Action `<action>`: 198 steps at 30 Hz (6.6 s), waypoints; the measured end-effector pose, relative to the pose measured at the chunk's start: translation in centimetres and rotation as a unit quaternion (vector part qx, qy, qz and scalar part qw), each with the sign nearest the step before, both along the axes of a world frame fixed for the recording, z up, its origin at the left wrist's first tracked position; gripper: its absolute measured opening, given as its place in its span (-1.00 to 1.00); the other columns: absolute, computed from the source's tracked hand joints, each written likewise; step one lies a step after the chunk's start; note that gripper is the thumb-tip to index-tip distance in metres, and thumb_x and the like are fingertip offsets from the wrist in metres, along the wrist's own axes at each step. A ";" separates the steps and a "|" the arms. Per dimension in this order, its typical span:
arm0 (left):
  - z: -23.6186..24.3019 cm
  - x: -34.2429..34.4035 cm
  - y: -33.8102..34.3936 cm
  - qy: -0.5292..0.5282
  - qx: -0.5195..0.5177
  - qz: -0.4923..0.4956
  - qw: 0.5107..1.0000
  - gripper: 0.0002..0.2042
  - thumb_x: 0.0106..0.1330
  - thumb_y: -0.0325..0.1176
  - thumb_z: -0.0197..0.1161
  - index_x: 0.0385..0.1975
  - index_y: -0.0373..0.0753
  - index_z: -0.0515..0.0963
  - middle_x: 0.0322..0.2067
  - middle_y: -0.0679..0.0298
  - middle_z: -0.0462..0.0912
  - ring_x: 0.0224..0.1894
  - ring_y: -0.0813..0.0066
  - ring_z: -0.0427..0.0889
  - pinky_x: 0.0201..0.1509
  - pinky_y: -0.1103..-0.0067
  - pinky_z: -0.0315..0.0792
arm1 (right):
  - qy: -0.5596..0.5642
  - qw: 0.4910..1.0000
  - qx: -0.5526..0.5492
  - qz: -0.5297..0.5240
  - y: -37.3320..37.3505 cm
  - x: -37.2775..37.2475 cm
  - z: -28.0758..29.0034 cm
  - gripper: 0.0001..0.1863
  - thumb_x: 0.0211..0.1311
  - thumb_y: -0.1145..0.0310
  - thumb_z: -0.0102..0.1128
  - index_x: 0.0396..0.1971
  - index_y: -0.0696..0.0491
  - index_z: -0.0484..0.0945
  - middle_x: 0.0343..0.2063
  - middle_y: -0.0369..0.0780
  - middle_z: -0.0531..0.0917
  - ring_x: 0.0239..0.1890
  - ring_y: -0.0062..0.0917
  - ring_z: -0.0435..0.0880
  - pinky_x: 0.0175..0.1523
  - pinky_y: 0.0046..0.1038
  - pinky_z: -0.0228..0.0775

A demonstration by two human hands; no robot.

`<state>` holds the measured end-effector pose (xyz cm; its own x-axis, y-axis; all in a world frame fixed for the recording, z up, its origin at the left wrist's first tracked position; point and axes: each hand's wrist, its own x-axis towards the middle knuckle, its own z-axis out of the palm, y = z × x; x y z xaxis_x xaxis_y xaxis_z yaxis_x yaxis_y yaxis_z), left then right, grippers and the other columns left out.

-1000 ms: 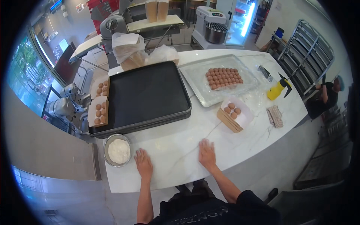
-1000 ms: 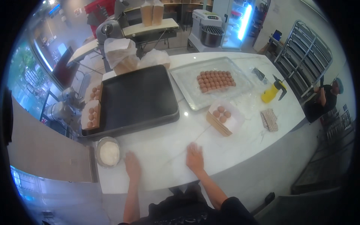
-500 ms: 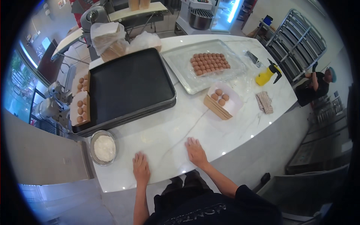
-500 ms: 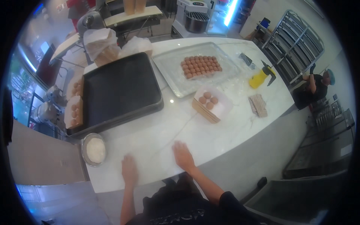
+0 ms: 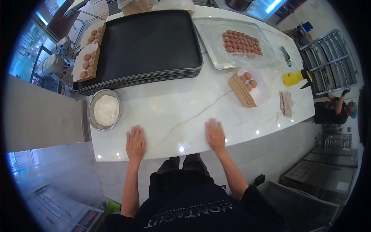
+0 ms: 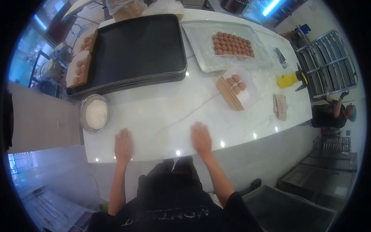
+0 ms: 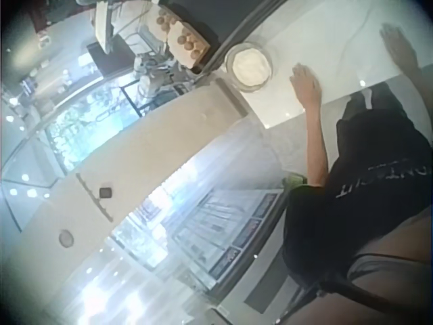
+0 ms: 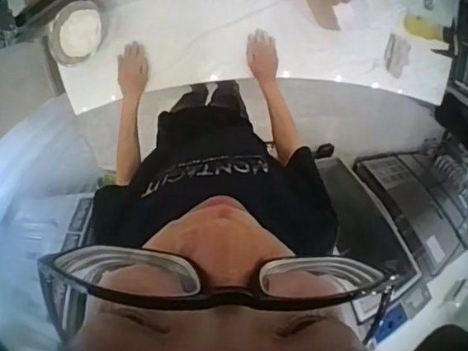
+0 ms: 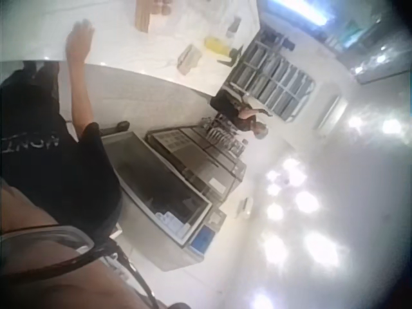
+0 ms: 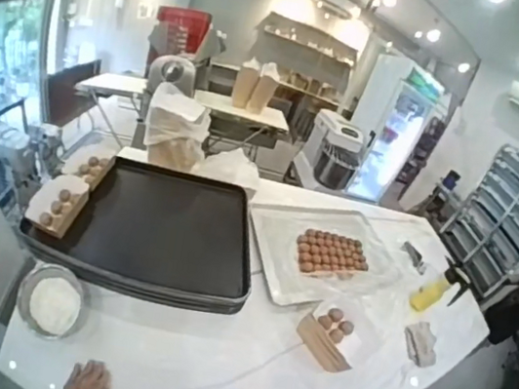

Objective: The person dips their hands into a bowl of flour, rolls dough balls by hand on the counter, and places them into paper boxes.

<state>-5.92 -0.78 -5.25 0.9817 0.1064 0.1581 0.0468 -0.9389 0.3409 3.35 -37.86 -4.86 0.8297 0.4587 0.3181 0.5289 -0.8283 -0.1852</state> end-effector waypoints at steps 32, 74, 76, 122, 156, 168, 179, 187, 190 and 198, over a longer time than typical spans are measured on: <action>-1.8 0.5 -1.8 -0.113 -0.003 0.035 0.993 -0.54 0.29 -0.37 0.10 0.20 -0.35 0.43 0.29 0.15 0.41 0.40 0.23 0.29 0.50 0.28 0.11 | 0.063 0.995 0.064 0.032 1.3 1.2 -3.4 -0.62 0.44 0.47 -0.08 0.17 0.27 0.48 0.23 0.04 0.48 0.35 -0.10 0.36 0.48 -0.14 0.02; 4.3 -1.9 -1.0 -0.046 -0.176 0.166 0.969 -0.40 0.09 -0.41 0.48 0.20 -0.20 0.46 0.20 0.13 0.48 0.24 0.14 0.42 0.28 0.35 0.38 | 0.217 0.947 0.212 -0.110 1.4 0.5 6.1 -0.23 -0.12 0.42 0.56 0.19 0.08 0.43 -0.05 -0.08 0.62 -0.05 -0.21 0.61 0.06 -0.29 0.50; 4.4 -1.9 -0.9 -0.035 -0.180 0.166 0.969 -0.40 0.09 -0.40 0.49 0.19 -0.20 0.47 0.19 0.12 0.49 0.23 0.14 0.43 0.27 0.35 0.38 | 0.217 0.954 0.189 -0.082 1.2 1.0 5.8 -0.29 -0.12 0.44 0.54 0.13 0.09 0.47 -0.09 -0.10 0.63 -0.07 -0.22 0.61 0.03 -0.30 0.50; 6.5 8.7 -27.2 0.032 -0.213 0.201 0.956 -0.55 0.03 -0.50 0.49 -0.01 -0.24 0.59 -0.08 0.16 0.63 -0.02 0.21 0.57 0.04 0.40 0.51 | 0.092 0.991 -0.068 -0.067 -19.1 20.8 15.9 -0.53 -0.14 0.26 0.53 -0.16 -0.05 0.57 -0.32 -0.27 0.71 0.12 -0.19 0.54 0.41 0.28 -0.24; 10.2 6.8 -11.8 0.146 -0.872 0.025 0.467 -0.28 0.46 0.27 -0.15 0.31 -0.27 0.30 0.27 0.06 0.41 0.22 0.18 0.48 0.27 0.33 0.39 | 0.062 0.920 0.385 0.038 11.9 -1.5 14.5 -0.74 0.02 0.51 0.44 -0.23 0.09 0.65 -0.24 -0.19 0.67 -0.27 -0.38 0.67 -0.19 -0.42 0.53; 19.9 10.1 -13.9 0.097 -0.959 -0.119 0.240 0.02 0.26 0.54 -0.25 0.45 -0.30 0.00 0.47 -0.04 -0.05 0.50 0.02 -0.04 0.53 0.16 -0.11 | -0.052 0.976 0.213 0.012 13.8 0.7 19.9 -0.46 0.32 0.24 -0.06 0.23 0.20 0.44 0.31 0.02 0.39 0.43 -0.01 0.21 0.42 0.28 -0.43; 25.5 12.5 -12.1 0.025 -0.982 -0.118 0.146 0.08 0.18 0.62 -0.37 0.50 -0.19 -0.10 0.51 0.11 -0.10 0.53 0.17 -0.07 0.56 0.27 -0.17 | -0.134 0.922 0.335 0.139 15.5 4.0 25.5 -0.62 0.23 0.50 0.07 0.04 0.21 0.61 0.14 0.02 0.57 0.33 -0.11 0.43 0.49 -0.04 -0.14; 27.1 13.5 -14.0 0.060 -0.947 -0.189 0.252 0.15 0.12 0.65 -0.55 0.49 -0.26 -0.09 0.47 0.11 0.04 0.50 0.30 0.06 0.53 0.38 -0.04 | -0.113 0.892 0.414 0.143 15.6 2.6 26.3 -0.69 0.21 0.60 0.04 -0.08 0.28 0.64 -0.04 0.03 0.69 0.12 -0.20 0.64 0.31 -0.27 0.32; 23.1 13.8 -15.8 0.068 -0.882 -0.423 0.197 0.08 0.23 0.57 -0.56 0.48 -0.34 -0.08 0.46 0.11 0.06 0.50 0.34 0.03 0.54 0.45 -0.07 | -0.171 0.922 0.339 0.079 13.9 4.2 28.2 -0.71 0.29 0.54 -0.02 -0.12 0.32 0.63 -0.10 0.06 0.69 0.03 -0.10 0.66 0.25 -0.21 0.38; 28.7 11.5 -14.4 0.060 -0.953 -0.180 0.235 0.07 0.27 0.53 -0.58 0.46 -0.41 -0.07 0.45 0.15 0.09 0.49 0.39 0.03 0.55 0.52 -0.11 | -0.205 0.904 0.319 0.199 14.2 3.3 28.1 -0.67 0.28 0.56 -0.04 -0.06 0.36 0.60 -0.02 0.08 0.67 0.14 -0.06 0.60 0.38 -0.20 0.23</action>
<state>5.54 -15.14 23.40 0.9663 -0.2224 0.1292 0.1985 0.9643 0.1751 6.70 -23.67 23.20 0.3919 0.3091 0.8665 0.8938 -0.3511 -0.2790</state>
